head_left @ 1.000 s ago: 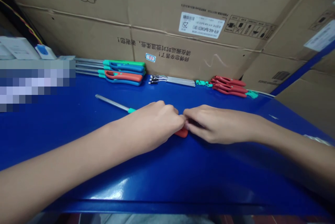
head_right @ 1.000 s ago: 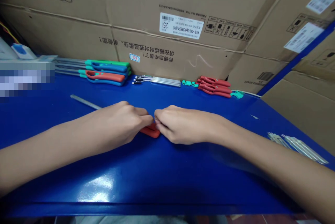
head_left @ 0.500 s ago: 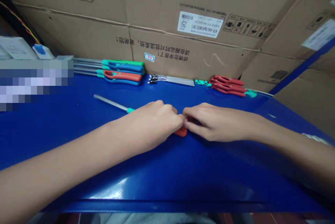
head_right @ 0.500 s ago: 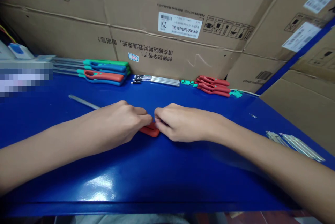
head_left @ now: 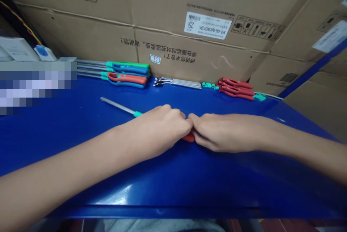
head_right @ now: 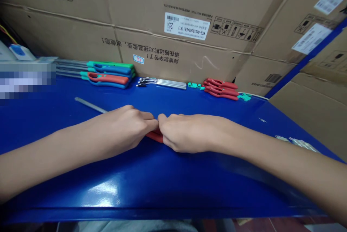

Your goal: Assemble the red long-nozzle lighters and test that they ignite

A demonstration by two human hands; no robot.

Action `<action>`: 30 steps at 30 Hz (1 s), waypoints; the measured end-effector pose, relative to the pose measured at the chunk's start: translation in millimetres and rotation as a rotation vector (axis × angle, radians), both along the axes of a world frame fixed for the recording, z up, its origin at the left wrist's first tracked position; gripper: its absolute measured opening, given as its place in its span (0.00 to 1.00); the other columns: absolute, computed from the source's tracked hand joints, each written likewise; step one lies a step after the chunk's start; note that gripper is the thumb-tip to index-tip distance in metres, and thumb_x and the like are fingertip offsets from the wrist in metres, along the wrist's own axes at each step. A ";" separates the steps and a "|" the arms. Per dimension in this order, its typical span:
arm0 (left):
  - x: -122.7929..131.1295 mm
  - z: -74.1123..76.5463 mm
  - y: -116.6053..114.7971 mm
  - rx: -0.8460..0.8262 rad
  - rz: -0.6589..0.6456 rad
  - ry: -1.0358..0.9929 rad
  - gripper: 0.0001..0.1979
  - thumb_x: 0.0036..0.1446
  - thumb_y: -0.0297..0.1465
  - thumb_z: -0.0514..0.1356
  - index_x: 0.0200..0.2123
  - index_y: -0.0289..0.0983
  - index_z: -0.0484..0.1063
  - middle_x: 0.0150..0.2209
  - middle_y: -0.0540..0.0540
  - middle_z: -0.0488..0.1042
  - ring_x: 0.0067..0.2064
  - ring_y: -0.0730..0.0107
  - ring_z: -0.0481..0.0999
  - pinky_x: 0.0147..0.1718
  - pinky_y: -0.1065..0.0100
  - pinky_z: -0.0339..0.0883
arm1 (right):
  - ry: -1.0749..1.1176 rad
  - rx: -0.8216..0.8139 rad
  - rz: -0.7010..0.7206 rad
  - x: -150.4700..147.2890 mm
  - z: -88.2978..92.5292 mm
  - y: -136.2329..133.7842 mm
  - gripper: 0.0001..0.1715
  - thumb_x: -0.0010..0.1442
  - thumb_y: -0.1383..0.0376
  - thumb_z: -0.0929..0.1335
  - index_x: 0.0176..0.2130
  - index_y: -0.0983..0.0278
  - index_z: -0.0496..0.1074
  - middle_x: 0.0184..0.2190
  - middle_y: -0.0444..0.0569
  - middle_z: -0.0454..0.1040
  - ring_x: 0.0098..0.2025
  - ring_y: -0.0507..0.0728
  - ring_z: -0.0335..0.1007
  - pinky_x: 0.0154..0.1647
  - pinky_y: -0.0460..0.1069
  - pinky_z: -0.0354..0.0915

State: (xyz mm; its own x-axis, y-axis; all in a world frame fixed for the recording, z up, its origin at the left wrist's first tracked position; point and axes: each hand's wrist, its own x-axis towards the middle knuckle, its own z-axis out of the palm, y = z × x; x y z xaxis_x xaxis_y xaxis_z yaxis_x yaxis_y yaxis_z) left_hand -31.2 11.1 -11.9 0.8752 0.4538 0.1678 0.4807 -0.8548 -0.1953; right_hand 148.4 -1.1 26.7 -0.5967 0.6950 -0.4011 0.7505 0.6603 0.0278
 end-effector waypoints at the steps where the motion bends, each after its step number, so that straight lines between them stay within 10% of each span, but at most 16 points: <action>1: 0.6 1.1 -0.5 -0.005 0.003 0.007 0.08 0.53 0.18 0.55 0.29 0.36 0.69 0.26 0.47 0.72 0.25 0.65 0.73 0.22 0.67 0.57 | 0.000 -0.001 -0.004 1.1 -0.3 -1.2 0.10 0.66 0.65 0.57 0.42 0.66 0.64 0.32 0.51 0.71 0.29 0.56 0.66 0.27 0.49 0.57; 7: 3.0 6.6 -3.0 -0.088 0.016 0.000 0.08 0.52 0.17 0.56 0.29 0.35 0.71 0.27 0.46 0.74 0.25 0.67 0.73 0.23 0.70 0.59 | 0.103 0.046 0.009 17.1 -10.8 -9.4 0.08 0.66 0.69 0.56 0.39 0.63 0.62 0.26 0.47 0.70 0.24 0.54 0.64 0.21 0.47 0.52; 19: 3.1 9.7 0.9 -0.501 -0.036 -0.175 0.11 0.58 0.19 0.56 0.29 0.37 0.75 0.29 0.49 0.77 0.36 0.70 0.77 0.37 0.73 0.68 | 0.157 0.512 0.539 30.2 -38.9 -31.7 0.20 0.65 0.74 0.51 0.37 0.67 0.68 0.24 0.50 0.67 0.23 0.56 0.58 0.21 0.50 0.52; 30: 4.8 9.3 -0.7 -0.488 -0.044 -0.181 0.11 0.59 0.20 0.55 0.29 0.36 0.74 0.30 0.48 0.77 0.36 0.69 0.76 0.37 0.72 0.67 | 0.196 0.394 0.369 38.2 -41.5 -35.8 0.11 0.65 0.74 0.57 0.36 0.64 0.65 0.28 0.46 0.69 0.23 0.52 0.58 0.21 0.49 0.49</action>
